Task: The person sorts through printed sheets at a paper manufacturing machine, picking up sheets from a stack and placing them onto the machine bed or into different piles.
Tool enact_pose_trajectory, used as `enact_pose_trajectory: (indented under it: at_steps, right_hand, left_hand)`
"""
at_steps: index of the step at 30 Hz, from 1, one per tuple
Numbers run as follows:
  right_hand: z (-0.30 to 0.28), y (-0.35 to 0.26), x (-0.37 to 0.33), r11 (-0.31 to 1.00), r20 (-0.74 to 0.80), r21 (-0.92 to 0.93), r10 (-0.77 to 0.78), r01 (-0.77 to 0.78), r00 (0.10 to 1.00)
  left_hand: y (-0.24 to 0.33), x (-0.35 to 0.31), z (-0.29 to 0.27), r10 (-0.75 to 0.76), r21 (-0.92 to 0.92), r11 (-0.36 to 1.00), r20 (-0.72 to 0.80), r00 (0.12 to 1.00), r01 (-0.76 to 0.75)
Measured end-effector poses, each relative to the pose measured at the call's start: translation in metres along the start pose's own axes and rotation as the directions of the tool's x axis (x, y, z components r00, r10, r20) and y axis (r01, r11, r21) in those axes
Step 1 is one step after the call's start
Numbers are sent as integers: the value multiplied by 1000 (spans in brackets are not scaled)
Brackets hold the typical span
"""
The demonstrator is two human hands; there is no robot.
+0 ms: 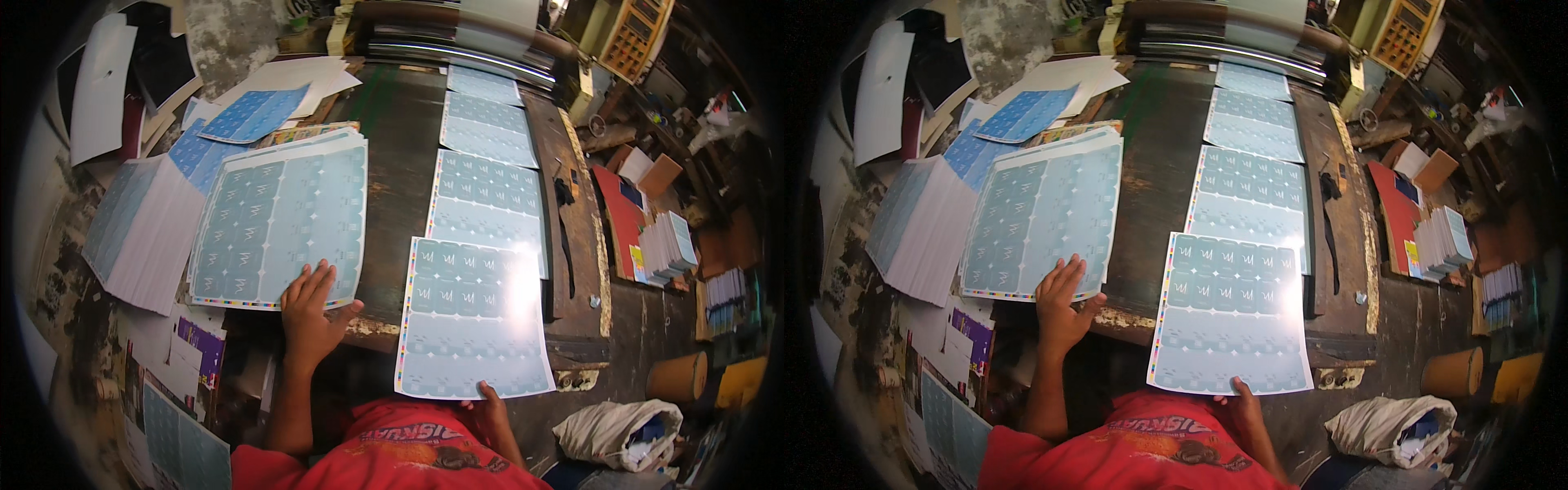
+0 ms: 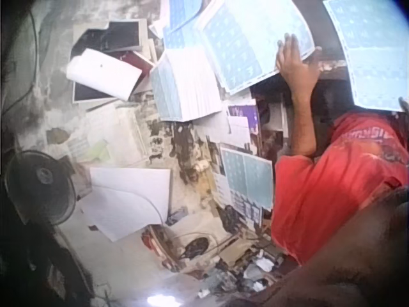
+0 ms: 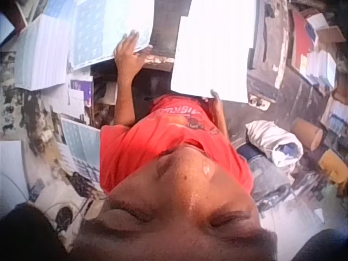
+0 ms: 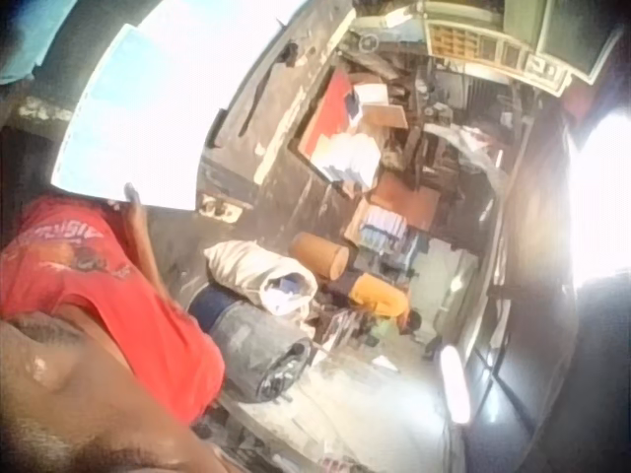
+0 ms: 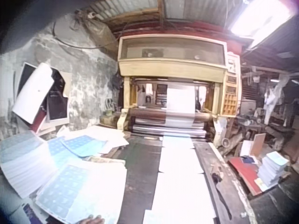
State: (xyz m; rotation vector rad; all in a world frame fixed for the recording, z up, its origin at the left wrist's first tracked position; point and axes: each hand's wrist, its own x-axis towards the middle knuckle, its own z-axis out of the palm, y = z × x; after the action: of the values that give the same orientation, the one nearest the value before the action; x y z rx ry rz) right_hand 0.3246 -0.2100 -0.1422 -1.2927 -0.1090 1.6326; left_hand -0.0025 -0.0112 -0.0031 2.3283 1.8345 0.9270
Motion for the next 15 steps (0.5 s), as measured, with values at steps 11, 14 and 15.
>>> enact_pose_trajectory:
  at_steps: [11,14,15]
  right_hand:
    - [-9,13,9,992,10,123,2,-3,1000]
    - [-2,1,20,996,-7,69,-49,50,999]
    - [-2,-6,23,997,6,67,-30,30,1000]
  left_hand:
    - [6,4,16,-183,-57,982,-80,980,178]
    - [3,3,18,-190,-55,981,-100,977,185]
    - [3,2,17,-196,-57,980,-105,975,191]
